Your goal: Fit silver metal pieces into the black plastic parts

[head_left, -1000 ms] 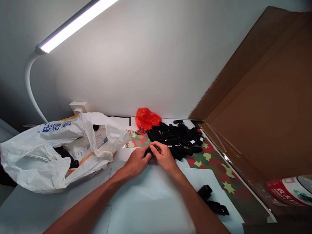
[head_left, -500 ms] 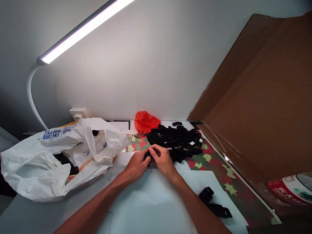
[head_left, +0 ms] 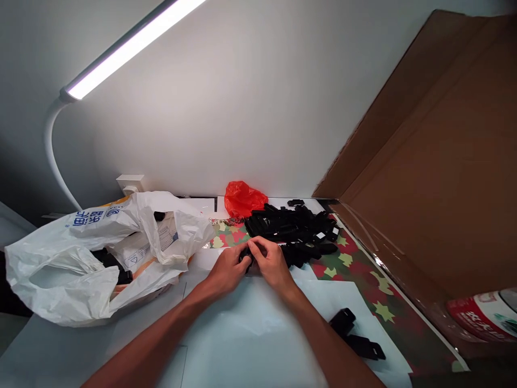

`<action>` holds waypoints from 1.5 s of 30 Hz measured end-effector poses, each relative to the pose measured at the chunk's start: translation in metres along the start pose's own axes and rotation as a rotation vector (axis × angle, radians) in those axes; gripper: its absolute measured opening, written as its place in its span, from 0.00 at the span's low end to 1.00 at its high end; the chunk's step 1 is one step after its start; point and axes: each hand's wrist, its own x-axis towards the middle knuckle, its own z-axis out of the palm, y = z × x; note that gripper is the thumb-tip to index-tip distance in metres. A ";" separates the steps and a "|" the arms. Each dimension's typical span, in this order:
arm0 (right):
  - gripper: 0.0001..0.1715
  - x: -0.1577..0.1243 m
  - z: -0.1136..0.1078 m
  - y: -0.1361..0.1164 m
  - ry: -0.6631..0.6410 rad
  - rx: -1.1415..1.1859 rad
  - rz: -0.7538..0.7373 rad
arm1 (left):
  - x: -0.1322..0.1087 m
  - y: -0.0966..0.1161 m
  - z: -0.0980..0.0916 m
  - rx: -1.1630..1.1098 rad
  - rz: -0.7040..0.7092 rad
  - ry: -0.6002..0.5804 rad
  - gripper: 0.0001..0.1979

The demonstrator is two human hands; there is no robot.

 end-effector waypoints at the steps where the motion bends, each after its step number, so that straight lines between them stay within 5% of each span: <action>1: 0.24 0.000 0.000 0.000 0.006 0.005 0.002 | 0.000 0.000 0.000 -0.003 -0.003 0.002 0.17; 14: 0.24 -0.003 -0.001 -0.009 0.160 0.206 0.016 | 0.001 -0.003 0.000 -0.205 -0.005 0.087 0.06; 21: 0.26 -0.001 0.000 -0.004 0.126 0.258 0.050 | 0.007 -0.011 0.000 -0.408 -0.030 0.254 0.11; 29: 0.28 0.002 -0.001 -0.002 0.114 0.352 0.087 | 0.010 -0.008 -0.001 -0.474 -0.075 0.301 0.11; 39: 0.29 0.001 -0.001 -0.004 0.131 0.309 0.076 | 0.011 -0.008 -0.002 -0.560 -0.088 0.181 0.10; 45: 0.25 0.002 -0.002 -0.002 0.105 0.282 0.043 | 0.007 0.002 -0.002 -0.568 -0.073 0.051 0.19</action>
